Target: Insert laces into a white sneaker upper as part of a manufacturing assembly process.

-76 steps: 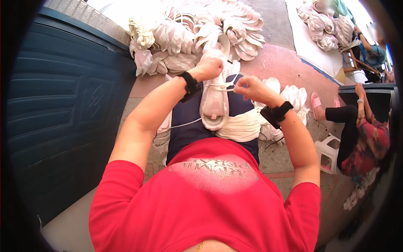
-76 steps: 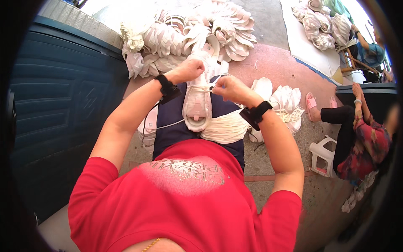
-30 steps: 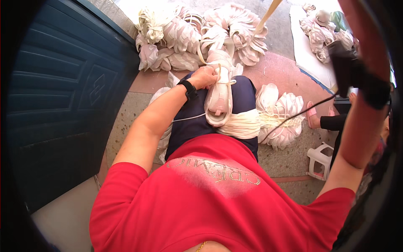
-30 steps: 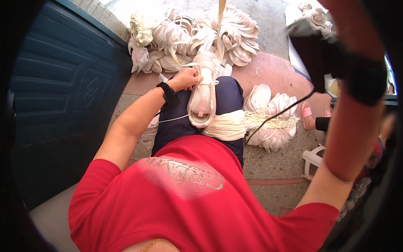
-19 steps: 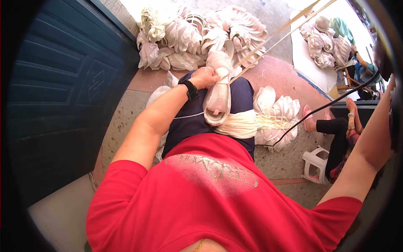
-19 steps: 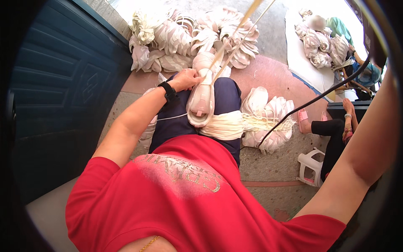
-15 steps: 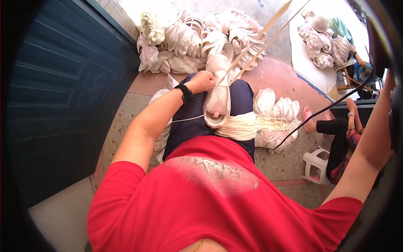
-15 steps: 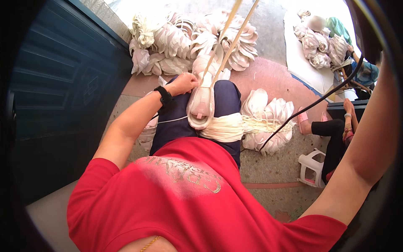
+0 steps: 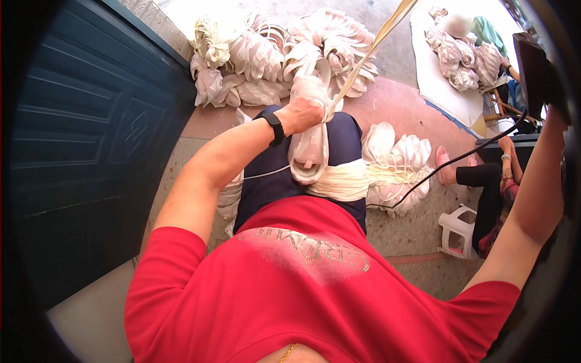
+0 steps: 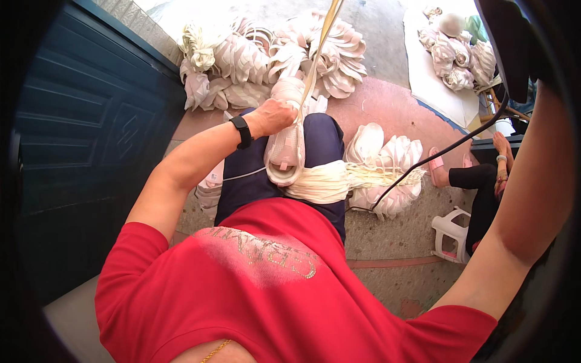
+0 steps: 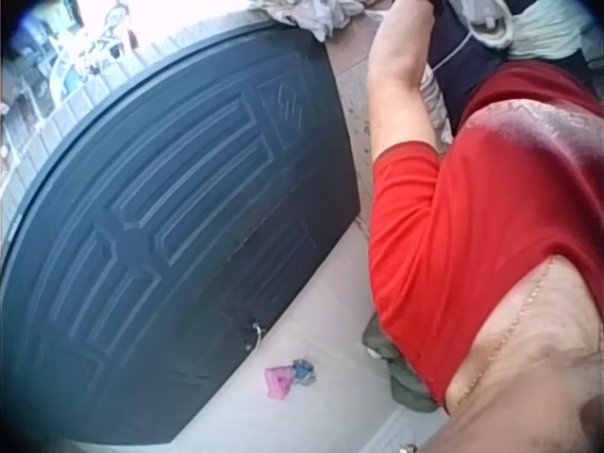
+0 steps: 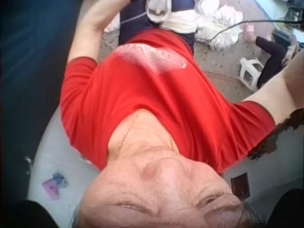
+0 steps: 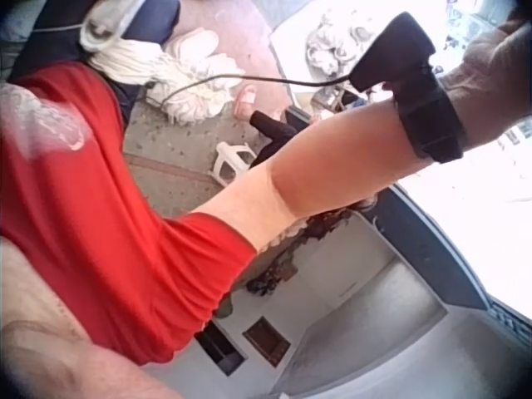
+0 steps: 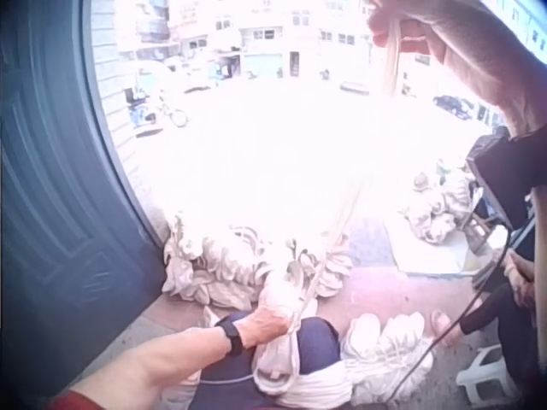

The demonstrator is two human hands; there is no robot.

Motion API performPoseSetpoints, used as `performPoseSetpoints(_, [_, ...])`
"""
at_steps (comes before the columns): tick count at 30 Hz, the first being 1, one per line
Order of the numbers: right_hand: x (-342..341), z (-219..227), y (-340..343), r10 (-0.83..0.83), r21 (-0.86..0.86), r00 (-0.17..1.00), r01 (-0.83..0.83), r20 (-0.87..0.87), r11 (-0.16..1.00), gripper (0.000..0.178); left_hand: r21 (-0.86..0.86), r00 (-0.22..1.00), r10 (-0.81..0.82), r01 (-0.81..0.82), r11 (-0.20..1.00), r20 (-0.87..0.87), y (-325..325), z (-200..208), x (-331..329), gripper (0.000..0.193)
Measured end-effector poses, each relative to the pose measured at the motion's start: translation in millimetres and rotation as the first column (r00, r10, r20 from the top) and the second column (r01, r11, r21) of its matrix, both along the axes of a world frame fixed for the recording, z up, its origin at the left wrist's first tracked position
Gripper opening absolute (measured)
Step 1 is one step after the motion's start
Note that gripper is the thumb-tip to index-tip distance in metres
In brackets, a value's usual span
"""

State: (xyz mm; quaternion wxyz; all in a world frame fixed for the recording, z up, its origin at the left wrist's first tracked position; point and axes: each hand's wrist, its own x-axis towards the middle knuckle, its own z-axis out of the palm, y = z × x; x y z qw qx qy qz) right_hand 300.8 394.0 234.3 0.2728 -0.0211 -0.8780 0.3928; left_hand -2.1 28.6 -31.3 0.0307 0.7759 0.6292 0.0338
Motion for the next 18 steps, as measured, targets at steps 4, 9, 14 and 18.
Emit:
performPoseSetpoints(4, [21, 4, 23, -0.063, 0.007, 0.998, 0.063, -0.026, 0.998, 0.015, -0.132, 0.995, -0.007, 0.019, 0.991, 0.095, 19, 8, -3, 0.009])
performPoseSetpoints(9, [-23, 6, -73, -0.081, -0.005, 0.995, 0.081, -0.062, 0.997, 0.017, -0.134, 0.945, 0.071, -0.029, 0.991, 0.319, 20, -15, -9, 0.011])
performPoseSetpoints(14, [-14, 10, -56, -0.138, -0.001, 0.986, 0.139, -0.096, 0.99, 0.018, -0.139, 0.968, 0.088, -0.056, 0.989, 0.236, 18, -12, 18, 0.012])
performPoseSetpoints(18, [-14, 11, -12, -0.183, 0.003, 0.974, 0.185, -0.132, 0.983, 0.019, -0.195, 0.979, 0.141, -0.111, 0.974, 0.147, 19, -6, 32, 0.014])
